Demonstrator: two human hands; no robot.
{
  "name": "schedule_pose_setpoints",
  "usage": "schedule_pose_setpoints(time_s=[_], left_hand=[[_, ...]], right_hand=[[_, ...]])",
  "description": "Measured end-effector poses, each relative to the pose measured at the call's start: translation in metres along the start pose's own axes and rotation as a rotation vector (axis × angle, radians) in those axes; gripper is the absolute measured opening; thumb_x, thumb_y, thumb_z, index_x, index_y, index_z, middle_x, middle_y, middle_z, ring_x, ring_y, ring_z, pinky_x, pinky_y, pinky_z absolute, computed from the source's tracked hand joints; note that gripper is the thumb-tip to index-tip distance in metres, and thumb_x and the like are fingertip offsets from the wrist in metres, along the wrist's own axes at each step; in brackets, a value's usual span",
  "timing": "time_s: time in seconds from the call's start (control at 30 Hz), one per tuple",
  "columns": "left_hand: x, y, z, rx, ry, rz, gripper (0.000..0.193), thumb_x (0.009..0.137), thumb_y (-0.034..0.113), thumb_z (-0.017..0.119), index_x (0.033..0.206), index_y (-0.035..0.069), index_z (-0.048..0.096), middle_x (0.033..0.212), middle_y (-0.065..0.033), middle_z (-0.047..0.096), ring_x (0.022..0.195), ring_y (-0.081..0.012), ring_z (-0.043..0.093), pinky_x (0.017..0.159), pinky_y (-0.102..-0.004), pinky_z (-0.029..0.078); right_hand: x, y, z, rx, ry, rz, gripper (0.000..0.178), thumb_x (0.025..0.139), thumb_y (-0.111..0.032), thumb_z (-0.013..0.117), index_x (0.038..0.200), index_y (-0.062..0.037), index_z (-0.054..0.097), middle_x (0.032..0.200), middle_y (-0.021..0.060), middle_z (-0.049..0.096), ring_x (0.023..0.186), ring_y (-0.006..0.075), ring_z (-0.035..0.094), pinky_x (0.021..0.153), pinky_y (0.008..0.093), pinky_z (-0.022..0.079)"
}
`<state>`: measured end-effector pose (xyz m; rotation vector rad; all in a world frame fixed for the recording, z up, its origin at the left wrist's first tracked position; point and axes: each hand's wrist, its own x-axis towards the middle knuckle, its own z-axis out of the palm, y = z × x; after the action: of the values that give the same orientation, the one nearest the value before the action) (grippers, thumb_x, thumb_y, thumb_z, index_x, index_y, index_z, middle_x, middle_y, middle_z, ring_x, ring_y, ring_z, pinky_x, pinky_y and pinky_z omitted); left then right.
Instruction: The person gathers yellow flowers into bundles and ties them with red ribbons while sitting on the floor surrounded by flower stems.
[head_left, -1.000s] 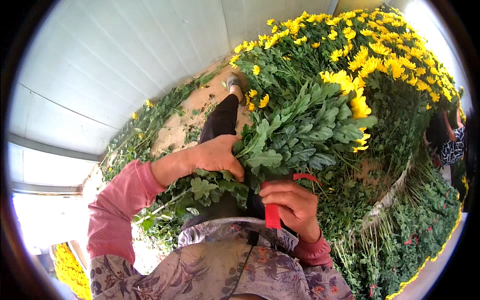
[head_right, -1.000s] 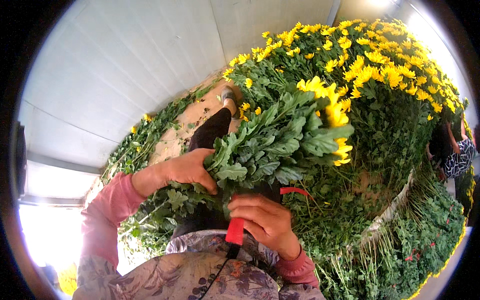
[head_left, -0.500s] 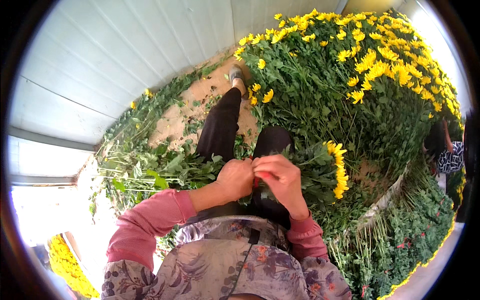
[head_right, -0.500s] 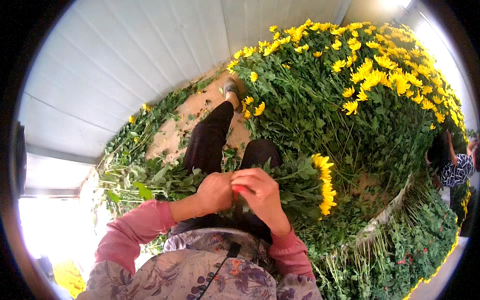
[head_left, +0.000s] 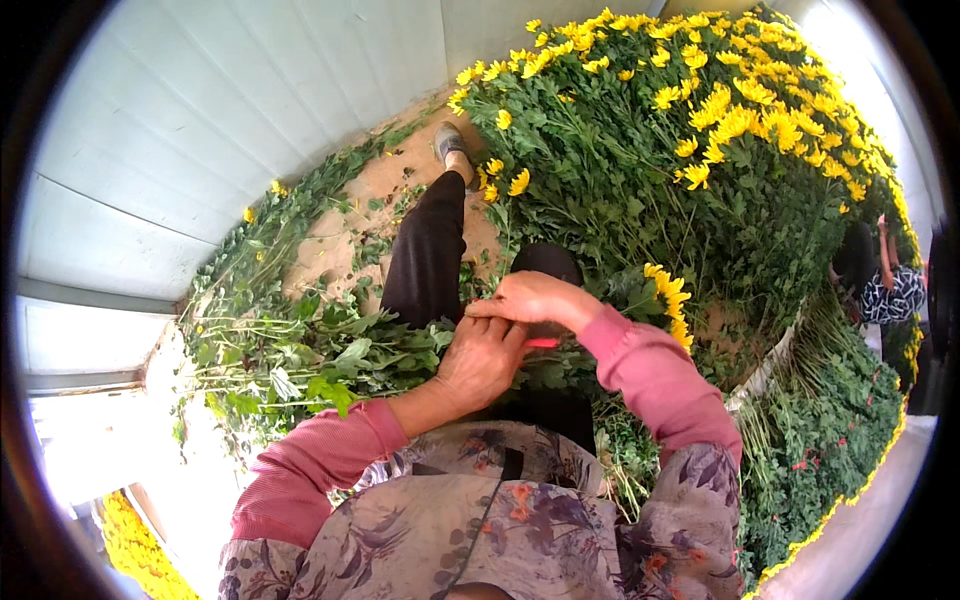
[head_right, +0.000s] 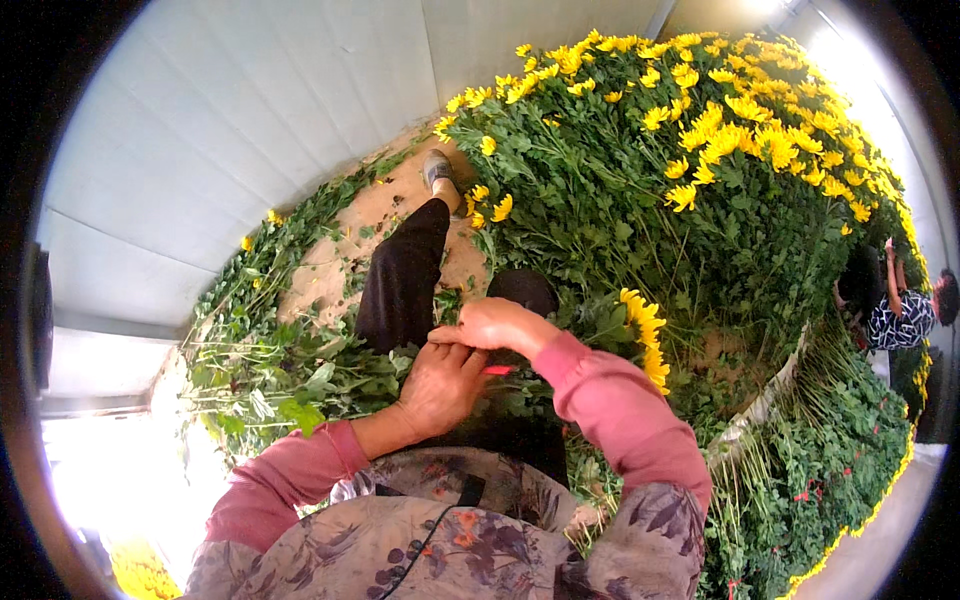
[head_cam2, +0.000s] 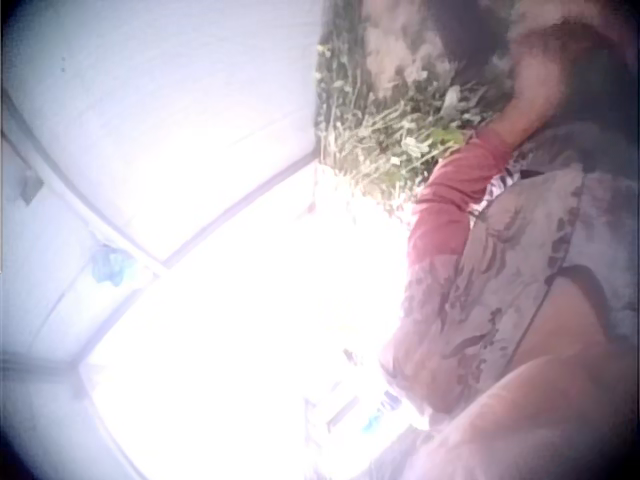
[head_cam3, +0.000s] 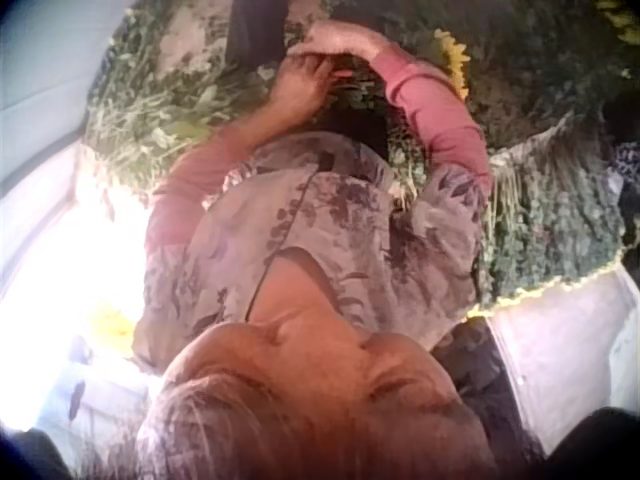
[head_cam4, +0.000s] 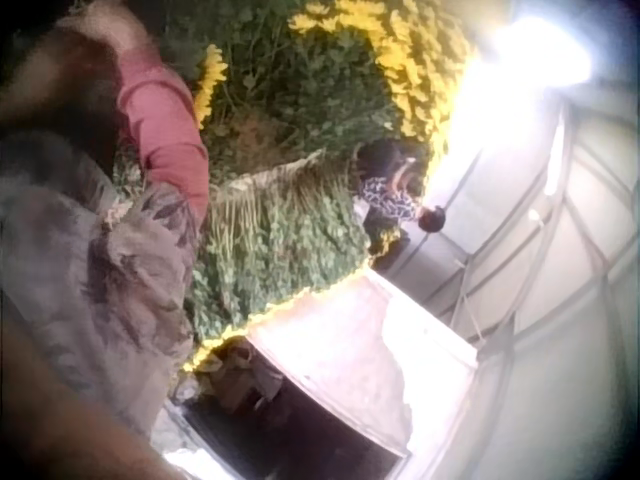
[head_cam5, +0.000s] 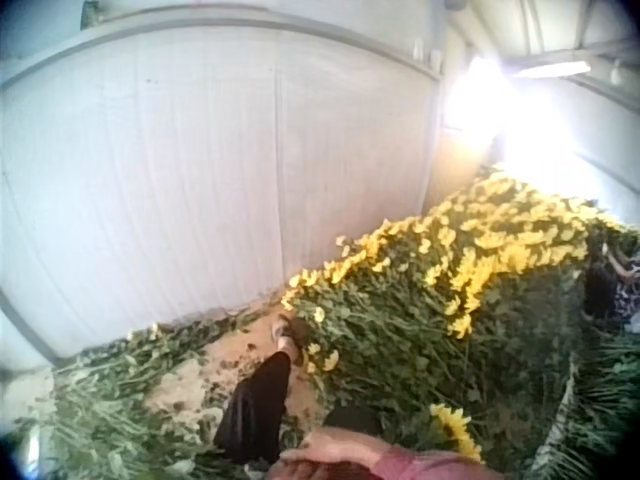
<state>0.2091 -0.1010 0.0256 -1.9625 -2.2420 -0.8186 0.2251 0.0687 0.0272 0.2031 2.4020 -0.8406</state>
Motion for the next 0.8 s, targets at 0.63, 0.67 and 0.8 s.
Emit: schedule_pose_setpoints(time_s=[0.63, 0.67, 0.8], left_hand=[[-0.003, -0.006, 0.003, -0.012, -0.097, -0.016, 0.029, 0.075, 0.017, 0.066, 0.1, 0.004, 0.06, 0.088, -0.0161, 0.057, 0.081, -0.0333, 0.057, 0.074, -0.0442, 0.042], [-0.004, -0.009, 0.003, -0.018, -0.07, -0.003, 0.029, 0.075, 0.016, 0.066, 0.1, 0.003, 0.06, 0.089, -0.0167, 0.058, 0.083, -0.0339, 0.057, 0.074, -0.0444, 0.042], [-0.009, -0.016, 0.002, -0.047, -0.014, 0.032, 0.032, 0.071, 0.014, 0.065, 0.097, -0.004, 0.063, 0.097, -0.0205, 0.06, 0.098, -0.0376, 0.057, 0.086, -0.0474, 0.043]], right_hand=[[0.018, 0.012, 0.028, 0.365, 0.276, -0.093, 0.038, 0.087, -0.033, 0.063, 0.101, 0.0015, 0.066, 0.08, 0.0248, 0.066, 0.076, 0.0372, 0.065, 0.072, 0.043, 0.05], [0.005, -0.003, 0.023, 0.416, 0.391, -0.093, 0.034, 0.088, -0.026, 0.061, 0.109, -0.0002, 0.064, 0.081, 0.0228, 0.067, 0.076, 0.0343, 0.066, 0.073, 0.0403, 0.051], [-0.042, -0.055, 0.031, 0.224, 0.822, -0.144, 0.046, 0.09, -0.001, 0.054, 0.135, -0.0054, 0.047, 0.09, 0.0173, 0.069, 0.083, 0.0226, 0.069, 0.08, 0.0323, 0.052]])
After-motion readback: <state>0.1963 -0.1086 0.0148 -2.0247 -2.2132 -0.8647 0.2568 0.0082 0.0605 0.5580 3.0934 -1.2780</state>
